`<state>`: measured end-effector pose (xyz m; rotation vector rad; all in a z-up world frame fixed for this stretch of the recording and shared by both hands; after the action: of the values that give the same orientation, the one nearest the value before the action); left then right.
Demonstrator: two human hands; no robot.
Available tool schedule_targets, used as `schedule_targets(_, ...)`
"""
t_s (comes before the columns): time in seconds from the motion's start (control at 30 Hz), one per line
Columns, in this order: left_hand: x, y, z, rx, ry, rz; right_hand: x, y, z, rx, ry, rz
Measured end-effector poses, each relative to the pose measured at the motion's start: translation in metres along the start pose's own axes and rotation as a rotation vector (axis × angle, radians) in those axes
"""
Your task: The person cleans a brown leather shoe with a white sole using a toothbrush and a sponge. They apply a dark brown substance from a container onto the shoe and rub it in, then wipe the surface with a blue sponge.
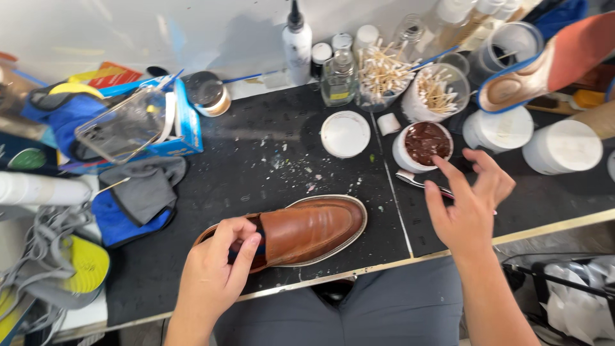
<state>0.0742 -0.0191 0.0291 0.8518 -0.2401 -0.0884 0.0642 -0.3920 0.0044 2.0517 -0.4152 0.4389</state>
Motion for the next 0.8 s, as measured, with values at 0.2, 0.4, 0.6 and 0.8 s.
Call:
schedule_targets(0.2,0.002,-0.025,-0.012,-0.034,0.143,-0.186,0.020,-0.017,0.000,-0.145,0.056,-0.050)
schedule_targets(0.4,0.001,-0.022,-0.006,-0.124,0.133,-0.054,0.015,-0.019,0.012,-0.156,0.062,-0.063)
schedule_targets(0.6,-0.002,-0.033,0.000,-0.221,0.265,-0.029,0.008,-0.024,0.020,-0.159,0.072,-0.064)
schedule_targets(0.8,-0.002,-0.034,0.002,-0.200,0.344,-0.015,0.003,-0.030,0.023,-0.111,0.060,-0.047)
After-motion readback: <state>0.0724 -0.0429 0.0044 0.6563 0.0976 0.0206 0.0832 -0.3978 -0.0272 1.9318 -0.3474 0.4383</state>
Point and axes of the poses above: each hand's wrist, its own x-axis towards the middle knuckle, its own y-axis out of the back of the hand, z = x × y, the point moved 8 cm from there along x, towards the middle knuckle, and after that the axes turned 10 degrees about x, right-handed, at the moved point
